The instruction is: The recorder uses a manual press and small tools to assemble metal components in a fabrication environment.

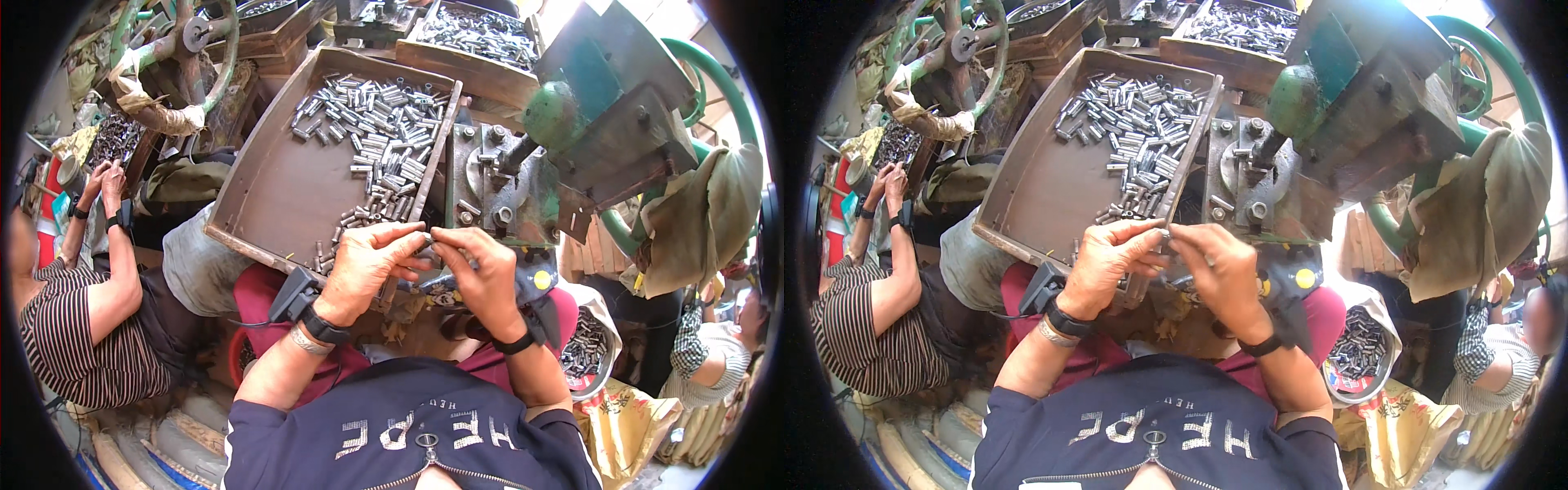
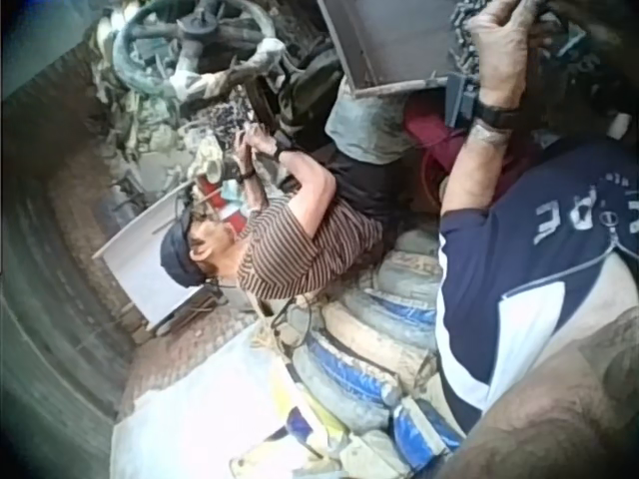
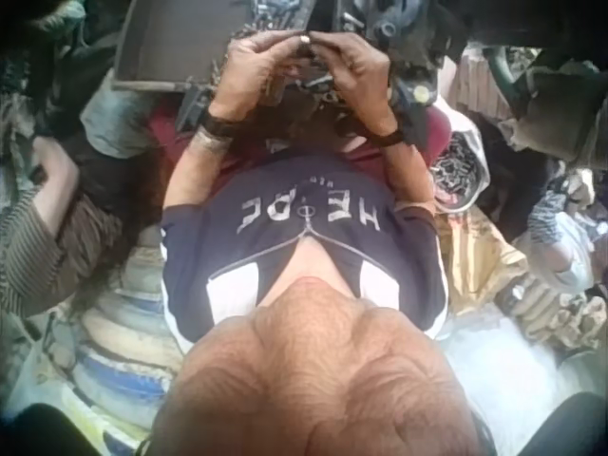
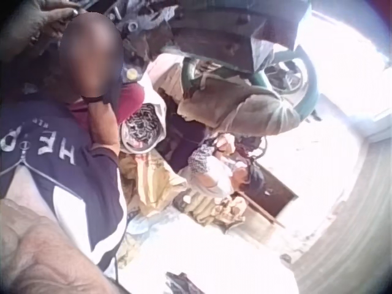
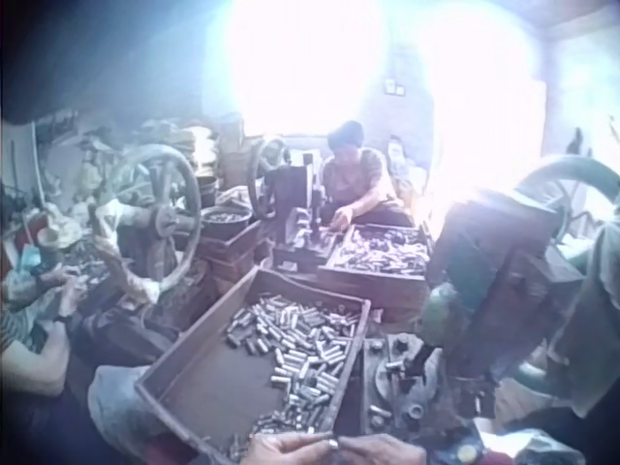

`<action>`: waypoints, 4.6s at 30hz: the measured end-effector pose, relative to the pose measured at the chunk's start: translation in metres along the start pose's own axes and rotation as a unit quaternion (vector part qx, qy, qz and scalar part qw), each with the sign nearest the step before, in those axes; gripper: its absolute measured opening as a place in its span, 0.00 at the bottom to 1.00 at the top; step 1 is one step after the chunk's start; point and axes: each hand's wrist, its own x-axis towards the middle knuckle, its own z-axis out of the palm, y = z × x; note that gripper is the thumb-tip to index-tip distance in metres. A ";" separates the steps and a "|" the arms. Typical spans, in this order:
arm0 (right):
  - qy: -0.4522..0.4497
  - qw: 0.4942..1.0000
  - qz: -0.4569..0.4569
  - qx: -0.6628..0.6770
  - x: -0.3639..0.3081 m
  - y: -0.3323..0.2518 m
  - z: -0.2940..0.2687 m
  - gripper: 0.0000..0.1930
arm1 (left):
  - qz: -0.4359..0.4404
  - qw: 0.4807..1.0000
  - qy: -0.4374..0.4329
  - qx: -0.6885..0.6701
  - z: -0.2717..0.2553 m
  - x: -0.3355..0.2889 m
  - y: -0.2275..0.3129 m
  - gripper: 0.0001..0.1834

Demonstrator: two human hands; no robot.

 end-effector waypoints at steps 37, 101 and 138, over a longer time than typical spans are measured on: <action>-0.091 0.992 -0.053 -0.067 0.099 0.042 0.080 0.13 | 0.189 0.866 0.090 0.453 -0.088 0.016 0.005 0.10; 0.065 0.997 0.003 -0.049 -0.001 0.004 -0.009 0.09 | 0.068 0.989 -0.023 0.130 0.024 0.016 0.007 0.14; 0.400 0.843 0.019 -0.359 0.038 -0.091 -0.272 0.23 | 0.059 0.995 0.050 -0.062 0.079 0.169 -0.024 0.11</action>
